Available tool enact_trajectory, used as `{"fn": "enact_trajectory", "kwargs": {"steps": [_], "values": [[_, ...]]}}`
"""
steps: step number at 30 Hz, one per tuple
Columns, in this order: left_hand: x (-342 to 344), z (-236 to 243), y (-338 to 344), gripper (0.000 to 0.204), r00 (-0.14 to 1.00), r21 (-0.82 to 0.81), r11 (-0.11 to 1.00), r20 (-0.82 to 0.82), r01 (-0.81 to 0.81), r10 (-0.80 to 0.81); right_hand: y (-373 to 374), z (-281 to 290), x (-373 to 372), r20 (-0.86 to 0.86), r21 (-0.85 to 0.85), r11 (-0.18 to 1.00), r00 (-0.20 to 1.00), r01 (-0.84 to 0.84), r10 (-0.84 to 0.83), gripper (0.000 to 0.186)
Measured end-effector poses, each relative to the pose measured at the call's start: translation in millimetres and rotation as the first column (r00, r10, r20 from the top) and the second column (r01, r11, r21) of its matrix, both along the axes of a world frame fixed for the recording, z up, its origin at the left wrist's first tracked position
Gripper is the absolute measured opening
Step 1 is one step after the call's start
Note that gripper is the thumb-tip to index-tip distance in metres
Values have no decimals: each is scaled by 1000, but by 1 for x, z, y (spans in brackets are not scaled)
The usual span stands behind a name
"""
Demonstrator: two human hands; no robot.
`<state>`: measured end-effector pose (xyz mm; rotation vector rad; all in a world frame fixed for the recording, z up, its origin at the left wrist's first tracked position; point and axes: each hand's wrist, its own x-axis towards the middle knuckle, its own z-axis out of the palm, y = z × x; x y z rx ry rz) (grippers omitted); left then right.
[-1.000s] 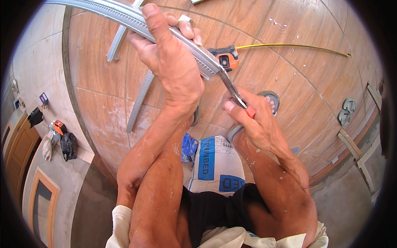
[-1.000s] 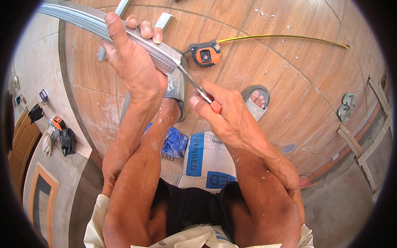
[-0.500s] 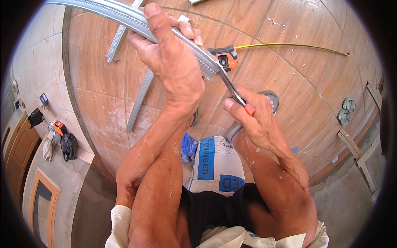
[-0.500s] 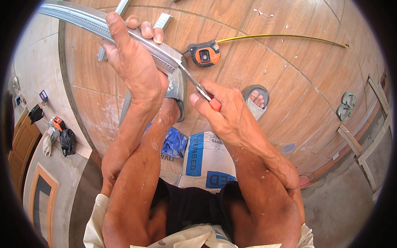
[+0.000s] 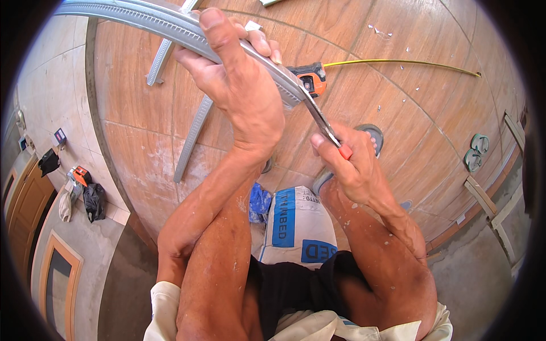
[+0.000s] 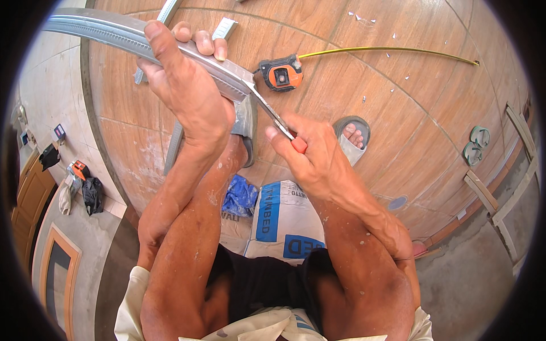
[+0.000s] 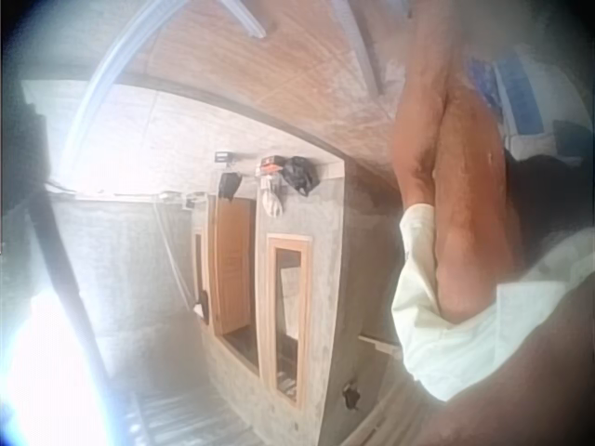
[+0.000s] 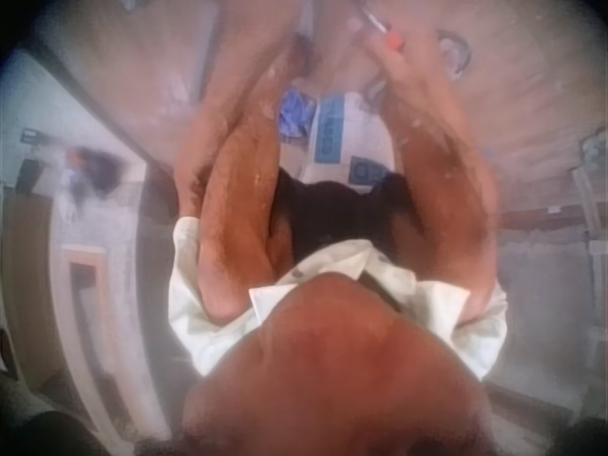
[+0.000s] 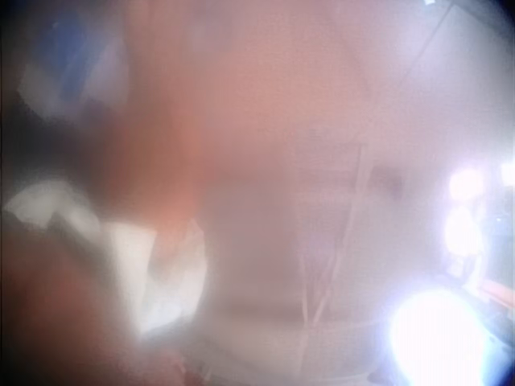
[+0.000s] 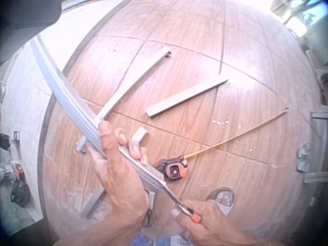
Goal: The person sits cross-legged on the floor and uses red-handled tin snips to cut a long, curved piece of white plastic molding. They repeatedly snip along the length of the molding, creating small notches and eventually cutting through the material.
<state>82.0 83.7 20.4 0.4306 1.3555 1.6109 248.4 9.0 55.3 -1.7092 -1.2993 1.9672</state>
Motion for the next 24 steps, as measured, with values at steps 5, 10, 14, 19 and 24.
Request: {"fn": "enact_trajectory", "kwargs": {"steps": [5, 10, 14, 19, 24], "values": [[-2, 0, 3, 56, 1000, -12, 1000, 26, -16, 17, 2, 2, 3, -50, -128, 991, 998, -51, 45, 33], [-26, -8, 9, 55, 995, -90, 991, -26, 95, -97, -3, -9, 8, -233, -148, 983, 970, -107, 71, 35], [-45, -18, 2, 55, 971, -166, 960, 120, 223, -205, -2, -7, 11, -266, -244, 955, 959, -169, 102, 38], [-53, -25, 0, 52, 868, -83, 932, 399, 353, -294, 3, 1, 8, -252, -244, 956, 962, -166, 102, 38], [-63, -37, 2, 51, 868, -98, 921, 385, 376, -313, -5, 0, 3, -253, -82, 986, 960, -144, 119, 35]]}}
